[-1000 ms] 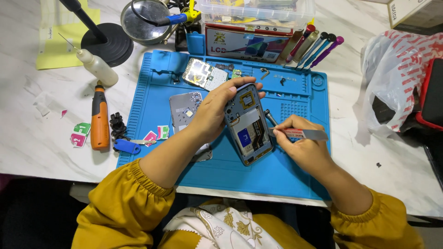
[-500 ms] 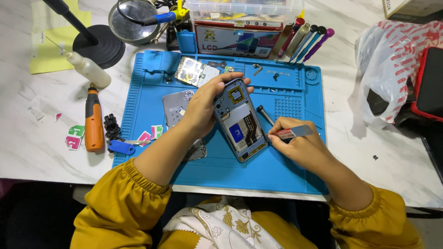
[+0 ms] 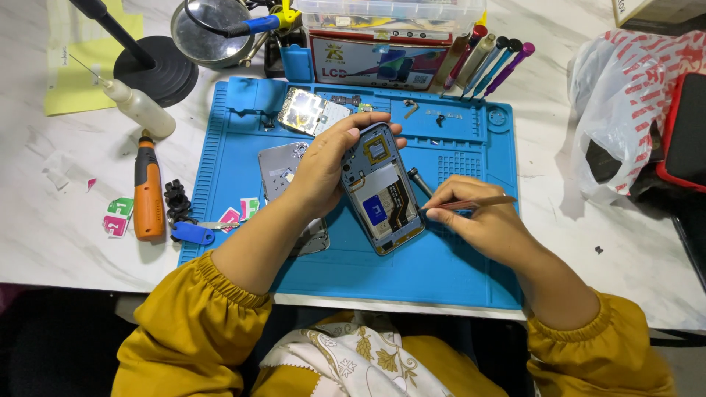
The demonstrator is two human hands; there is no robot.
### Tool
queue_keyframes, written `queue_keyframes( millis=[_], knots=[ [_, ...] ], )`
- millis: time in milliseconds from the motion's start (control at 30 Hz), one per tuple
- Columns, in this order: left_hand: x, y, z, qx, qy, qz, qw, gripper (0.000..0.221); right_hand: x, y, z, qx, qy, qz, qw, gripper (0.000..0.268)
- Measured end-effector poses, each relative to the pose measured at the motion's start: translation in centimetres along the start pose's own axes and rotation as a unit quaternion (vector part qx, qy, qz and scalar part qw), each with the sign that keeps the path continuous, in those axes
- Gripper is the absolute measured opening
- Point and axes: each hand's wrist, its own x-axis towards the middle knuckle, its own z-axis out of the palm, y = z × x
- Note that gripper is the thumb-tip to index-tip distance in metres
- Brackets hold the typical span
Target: Disassembling a mobile phone to access internal components using a screwdriver and pry tool
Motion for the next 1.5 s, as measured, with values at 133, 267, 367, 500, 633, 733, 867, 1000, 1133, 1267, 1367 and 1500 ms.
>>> queue_keyframes(
  millis=[133,267,367,500,633,733,867,1000,1133,1267,1367,1500],
  knots=[
    [-0.2,0.2,0.4,0.002,-0.004,0.006,1.0,0.044,0.2,1.7,0.4,0.033,0.054,0.009,0.998,0.013],
    [0.0,0.1,0.5,0.014,-0.009,0.02,1.0,0.044,1.1,1.5,0.7,0.09,0.067,-0.003,0.994,0.022],
    [0.0,0.2,0.8,0.022,-0.017,0.032,0.999,0.043,1.4,0.2,0.5,0.052,0.058,-0.015,0.997,0.022],
    [-0.3,0.6,1.4,0.038,-0.029,0.053,0.997,0.042,1.5,-0.8,0.0,-0.018,0.044,-0.013,0.999,0.02],
    [-0.4,0.7,1.3,0.053,-0.037,0.059,0.996,0.042,1.3,-0.6,0.2,-0.033,0.042,-0.017,0.998,0.02],
    [-0.5,0.8,1.4,0.074,-0.038,0.072,0.994,0.042,1.2,-0.2,0.4,-0.065,0.03,-0.028,0.997,0.017],
    [-0.8,1.1,1.5,0.084,-0.03,0.065,0.994,0.042,1.1,0.3,0.3,-0.014,0.016,-0.008,1.0,0.018],
    [-0.8,1.1,1.5,0.086,-0.028,0.067,0.994,0.042,0.9,-0.1,0.5,-0.031,0.048,-0.064,0.996,0.02],
    [-0.8,1.0,1.5,0.081,-0.024,0.067,0.994,0.041,0.5,-0.3,1.2,-0.062,0.075,-0.096,0.991,0.021],
    [-0.8,1.0,1.6,0.075,-0.023,0.067,0.995,0.041,0.3,-0.4,1.6,-0.087,0.096,-0.119,0.984,0.022],
    [-0.7,1.0,1.5,0.076,-0.023,0.067,0.995,0.041,0.3,-0.2,1.3,-0.078,0.089,-0.115,0.986,0.021],
    [-0.7,0.7,1.3,0.066,-0.021,0.064,0.995,0.041,0.3,0.4,1.0,-0.054,0.075,-0.111,0.99,0.021]
  ],
)
